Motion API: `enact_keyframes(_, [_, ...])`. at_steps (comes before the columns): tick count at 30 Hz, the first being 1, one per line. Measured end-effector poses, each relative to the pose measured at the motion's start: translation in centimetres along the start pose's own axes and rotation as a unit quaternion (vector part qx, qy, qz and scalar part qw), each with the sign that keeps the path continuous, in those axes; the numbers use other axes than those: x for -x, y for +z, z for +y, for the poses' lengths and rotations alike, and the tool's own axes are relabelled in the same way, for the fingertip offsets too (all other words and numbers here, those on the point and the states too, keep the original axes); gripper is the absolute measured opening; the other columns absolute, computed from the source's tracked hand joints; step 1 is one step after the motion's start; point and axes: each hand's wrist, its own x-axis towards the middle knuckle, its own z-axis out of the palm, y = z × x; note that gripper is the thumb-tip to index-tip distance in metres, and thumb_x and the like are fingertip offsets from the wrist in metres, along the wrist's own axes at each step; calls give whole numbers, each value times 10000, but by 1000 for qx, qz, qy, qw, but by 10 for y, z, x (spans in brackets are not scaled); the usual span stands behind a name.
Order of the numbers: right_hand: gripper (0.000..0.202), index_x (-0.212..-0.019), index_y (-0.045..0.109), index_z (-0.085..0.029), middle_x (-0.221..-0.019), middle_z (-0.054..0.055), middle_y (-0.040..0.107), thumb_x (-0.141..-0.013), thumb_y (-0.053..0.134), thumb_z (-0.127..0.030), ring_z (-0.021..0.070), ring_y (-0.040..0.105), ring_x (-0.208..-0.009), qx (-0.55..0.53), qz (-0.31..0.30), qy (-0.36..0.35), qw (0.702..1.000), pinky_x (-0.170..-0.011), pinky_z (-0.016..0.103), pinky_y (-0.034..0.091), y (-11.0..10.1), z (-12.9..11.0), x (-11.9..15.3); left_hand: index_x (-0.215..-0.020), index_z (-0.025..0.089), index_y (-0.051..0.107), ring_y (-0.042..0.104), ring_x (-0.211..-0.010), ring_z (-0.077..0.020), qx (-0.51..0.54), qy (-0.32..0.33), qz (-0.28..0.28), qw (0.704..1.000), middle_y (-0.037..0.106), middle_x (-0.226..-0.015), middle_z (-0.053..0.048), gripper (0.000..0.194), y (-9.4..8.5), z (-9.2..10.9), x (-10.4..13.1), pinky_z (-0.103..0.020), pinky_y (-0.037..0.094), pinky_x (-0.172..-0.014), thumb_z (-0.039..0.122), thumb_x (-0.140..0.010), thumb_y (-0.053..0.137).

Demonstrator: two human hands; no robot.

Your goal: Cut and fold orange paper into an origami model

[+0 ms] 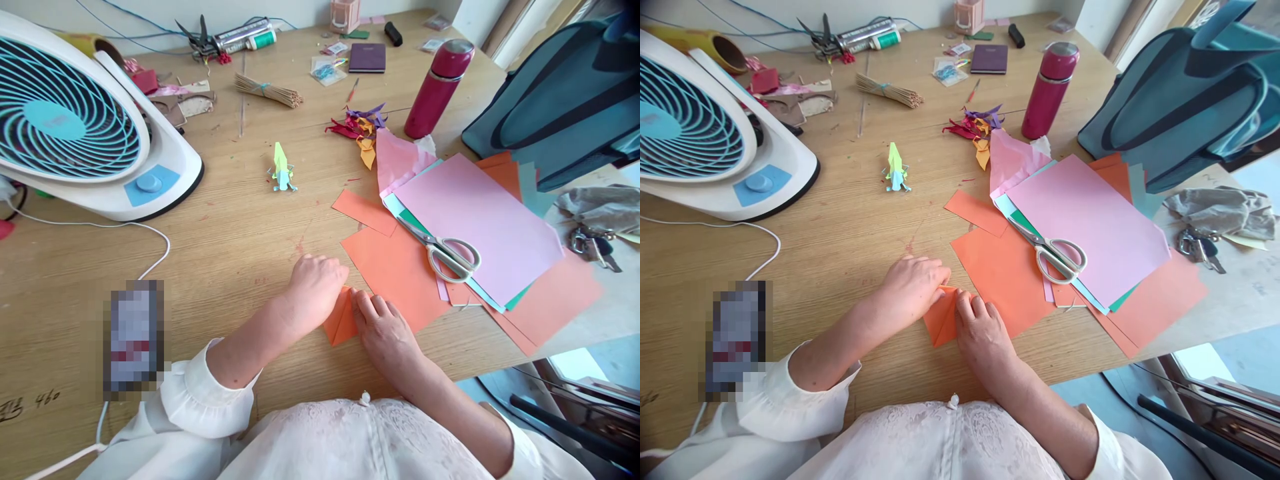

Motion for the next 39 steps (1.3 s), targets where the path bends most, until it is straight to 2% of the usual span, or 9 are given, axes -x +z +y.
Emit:
enact_keyframes(4, [453, -1254, 598, -40, -1082, 169, 606, -819, 476, 3, 239, 498, -783, 36, 3, -26, 999, -613, 367, 484, -2, 1, 0, -743, 171, 605, 637, -796, -230, -16, -12, 72, 997, 651, -805, -59, 208, 5, 9, 13, -350, 402, -671, 25, -871, 527])
enact_keyframes(12, [483, -1309, 557, -69, -1106, 151, 601, -839, 462, -9, 238, 490, -783, 38, -6, -11, 999, -610, 369, 477, -2, 0, 1, -779, 199, 625, 574, -785, -202, 62, -12, 191, 980, 637, -798, -26, 175, 29, 7, 35, -349, 402, -682, 155, -936, 562])
enact_keyframes(17, [483, -1290, 567, -39, -1140, 157, 601, -818, 470, -6, 240, 481, -787, 41, -9, -12, 999, -619, 380, 476, -2, 0, 2, -865, 191, 656, 571, -808, -175, 137, 29, 235, 962, 643, -837, -23, 137, 47, 2, 44, -310, 462, -725, 107, -925, 567])
enact_keyframes(21, [481, -1280, 574, -59, -1134, 147, 605, -814, 469, 3, 237, 474, -776, 42, -18, -7, 999, -613, 379, 462, -1, 0, 2, -864, 180, 650, 580, -785, -162, 145, 60, 294, 943, 663, -843, -26, 172, 58, -1, 50, -311, 503, -724, 70, -930, 537])
enact_keyframes(23, [478, -1281, 570, -74, -1141, 142, 603, -819, 471, 2, 235, 473, -773, 38, -19, -4, 999, -608, 378, 453, -1, 0, 3, -883, 182, 640, 616, -840, -166, 150, 80, 322, 931, 699, -907, -29, 160, 62, -2, 50, -327, 533, -767, 73, -935, 536])
enact_keyframes(27, [482, -1303, 550, -77, -1120, 142, 603, -830, 482, -21, 237, 481, -783, 35, -16, -7, 999, -610, 376, 448, -1, 1, 3, -905, 176, 611, 647, -1115, -178, 173, 127, 336, 917, 725, -1142, -63, 174, 72, -1, 47, -363, 549, -982, 46, -942, 502])
enact_keyframes(29, [497, -1317, 539, -77, -1118, 142, 604, -826, 484, -22, 239, 482, -787, 33, -16, -9, 999, -610, 376, 448, -1, 2, 3, -907, 165, 603, 642, -1167, -178, 162, 143, 336, 917, 714, -1197, -89, 189, 78, 0, 46, -367, 538, -1036, 24, -940, 482])
enact_keyframes(39, [489, -1282, 575, -42, -1105, 133, 631, -804, 480, -10, 232, 442, -748, 44, -4, -13, 999, -593, 372, 430, -6, 4, 4, -1064, 141, 641, 613, -1245, -213, 75, 210, 354, 908, 685, -1272, -128, 201, 98, -10, 48, -381, 540, -1053, 66, -962, 485])
